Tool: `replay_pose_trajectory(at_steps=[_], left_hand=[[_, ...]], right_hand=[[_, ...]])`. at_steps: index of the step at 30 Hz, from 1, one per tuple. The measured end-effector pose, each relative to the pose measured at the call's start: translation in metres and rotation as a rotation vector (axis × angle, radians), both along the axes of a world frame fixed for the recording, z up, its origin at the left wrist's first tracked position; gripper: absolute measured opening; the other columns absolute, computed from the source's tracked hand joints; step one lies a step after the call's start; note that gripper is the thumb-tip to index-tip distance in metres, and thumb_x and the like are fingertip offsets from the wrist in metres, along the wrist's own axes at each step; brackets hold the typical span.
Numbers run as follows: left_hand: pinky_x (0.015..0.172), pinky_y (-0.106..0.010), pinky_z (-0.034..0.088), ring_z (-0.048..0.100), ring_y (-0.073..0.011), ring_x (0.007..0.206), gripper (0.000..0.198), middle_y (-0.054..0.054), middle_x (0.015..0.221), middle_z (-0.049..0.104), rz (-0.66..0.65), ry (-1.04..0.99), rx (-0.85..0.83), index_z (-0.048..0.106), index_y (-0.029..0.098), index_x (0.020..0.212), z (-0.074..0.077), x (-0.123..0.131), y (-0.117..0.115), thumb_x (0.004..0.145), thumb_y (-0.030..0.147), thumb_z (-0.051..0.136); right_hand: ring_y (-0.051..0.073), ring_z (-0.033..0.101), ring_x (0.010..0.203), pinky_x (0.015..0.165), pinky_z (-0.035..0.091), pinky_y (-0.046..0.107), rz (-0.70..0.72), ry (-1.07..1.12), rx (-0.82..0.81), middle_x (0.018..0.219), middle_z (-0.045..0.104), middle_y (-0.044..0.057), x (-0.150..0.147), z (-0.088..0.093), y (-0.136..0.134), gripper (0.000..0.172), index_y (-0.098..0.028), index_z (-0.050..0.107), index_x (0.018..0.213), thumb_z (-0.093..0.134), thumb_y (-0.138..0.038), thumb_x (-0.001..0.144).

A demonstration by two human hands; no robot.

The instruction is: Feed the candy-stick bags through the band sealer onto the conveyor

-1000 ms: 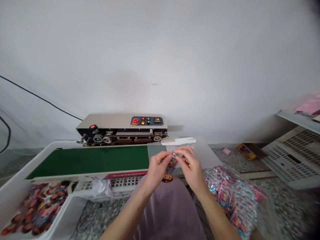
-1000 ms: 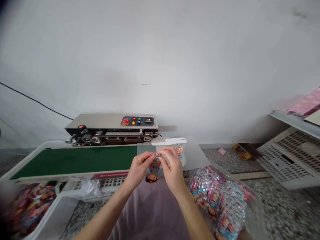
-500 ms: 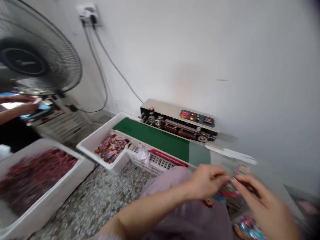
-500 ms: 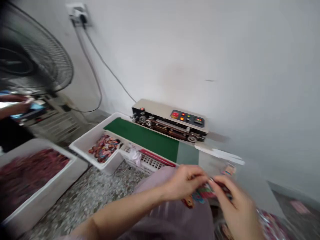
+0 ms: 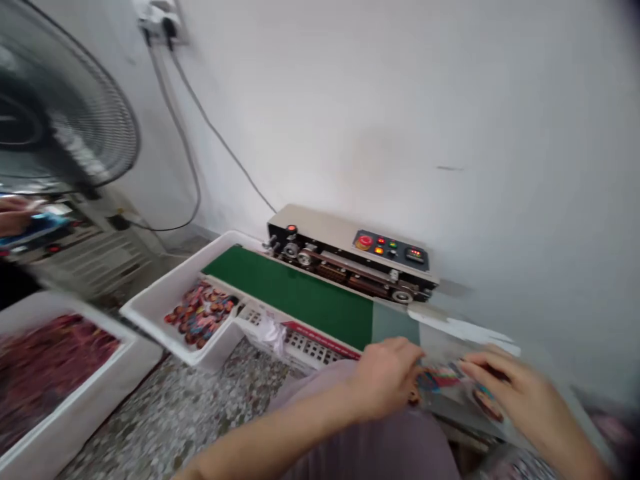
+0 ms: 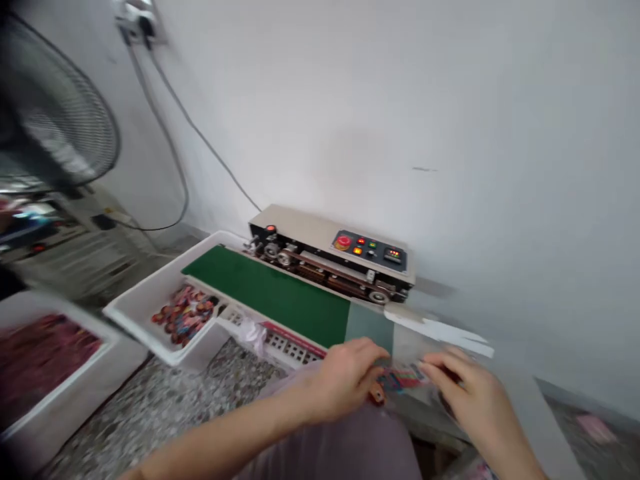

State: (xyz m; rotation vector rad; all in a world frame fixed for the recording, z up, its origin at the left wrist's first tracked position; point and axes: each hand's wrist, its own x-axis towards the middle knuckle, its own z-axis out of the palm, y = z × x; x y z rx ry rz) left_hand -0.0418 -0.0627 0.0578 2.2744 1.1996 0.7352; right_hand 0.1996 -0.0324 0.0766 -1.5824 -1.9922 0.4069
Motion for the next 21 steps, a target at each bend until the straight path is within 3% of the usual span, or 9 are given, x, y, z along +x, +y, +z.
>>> replay_pose_trajectory(at_steps=[3,6,9,11,14,18,21], left_hand=[[0.102,-0.035,0.05,0.058,-0.0217,0.119,0.032,-0.009,0.129,0.064,-0.105,0.122,0.209,0.056,0.017,0.131,-0.013,-0.002,0.014,0.1,0.02,0.049],[0.114,-0.043,0.039,0.043,-0.0273,0.14,0.041,-0.012,0.148,0.052,-0.257,0.237,0.392,0.05,0.015,0.141,-0.03,0.006,0.04,0.101,0.02,0.046],[0.12,-0.052,0.028,0.026,-0.0294,0.152,0.047,-0.011,0.163,0.033,-0.365,0.346,0.453,0.043,0.018,0.149,-0.046,0.017,0.066,0.103,0.031,0.044],[0.121,-0.056,0.023,0.023,-0.028,0.153,0.051,-0.01,0.165,0.028,-0.387,0.387,0.44,0.04,0.02,0.151,-0.054,0.023,0.077,0.105,0.042,0.04],[0.121,-0.06,0.018,0.023,-0.0261,0.153,0.054,-0.009,0.166,0.026,-0.325,0.412,0.404,0.038,0.022,0.153,-0.063,0.029,0.083,0.106,0.047,0.031],[0.121,-0.066,0.015,0.021,-0.0285,0.153,0.054,-0.009,0.167,0.024,-0.19,0.415,0.356,0.039,0.023,0.153,-0.071,0.037,0.074,0.106,0.047,0.03],[0.119,-0.07,0.014,0.022,-0.0305,0.153,0.054,-0.009,0.166,0.025,-0.073,0.418,0.318,0.042,0.022,0.152,-0.073,0.041,0.067,0.105,0.047,0.032]], right_hand=[[0.019,0.061,0.069,0.066,0.046,0.029,0.078,-0.029,-0.07,0.07,0.064,0.003,-0.009,0.002,0.031,0.033,-0.024,0.066,0.063,0.055,-0.046,0.085],[0.016,0.057,0.064,0.064,0.041,0.027,0.017,-0.125,-0.081,0.069,0.06,0.001,-0.016,-0.01,0.067,0.023,-0.021,0.065,0.062,0.058,-0.03,0.082],[0.015,0.059,0.071,0.068,0.042,0.026,-0.029,-0.136,-0.062,0.077,0.063,0.0,-0.02,-0.025,0.09,0.02,-0.021,0.068,0.069,0.056,-0.022,0.084],[0.016,0.061,0.081,0.075,0.044,0.027,-0.061,-0.136,-0.034,0.085,0.067,0.002,-0.017,-0.032,0.091,0.02,-0.022,0.071,0.08,0.053,-0.021,0.088],[0.023,0.06,0.101,0.09,0.046,0.035,-0.119,-0.146,0.03,0.103,0.069,0.007,0.0,-0.042,0.065,0.025,-0.022,0.072,0.102,0.049,-0.024,0.093],[0.027,0.059,0.111,0.098,0.045,0.042,-0.27,-0.279,0.189,0.12,0.068,0.01,0.033,-0.07,-0.003,0.036,-0.022,0.067,0.124,0.044,-0.034,0.099],[0.03,0.05,0.131,0.103,0.043,0.047,-0.359,-0.421,0.22,0.144,0.056,0.012,0.038,-0.094,-0.041,0.047,-0.022,0.054,0.142,0.04,-0.04,0.102]])
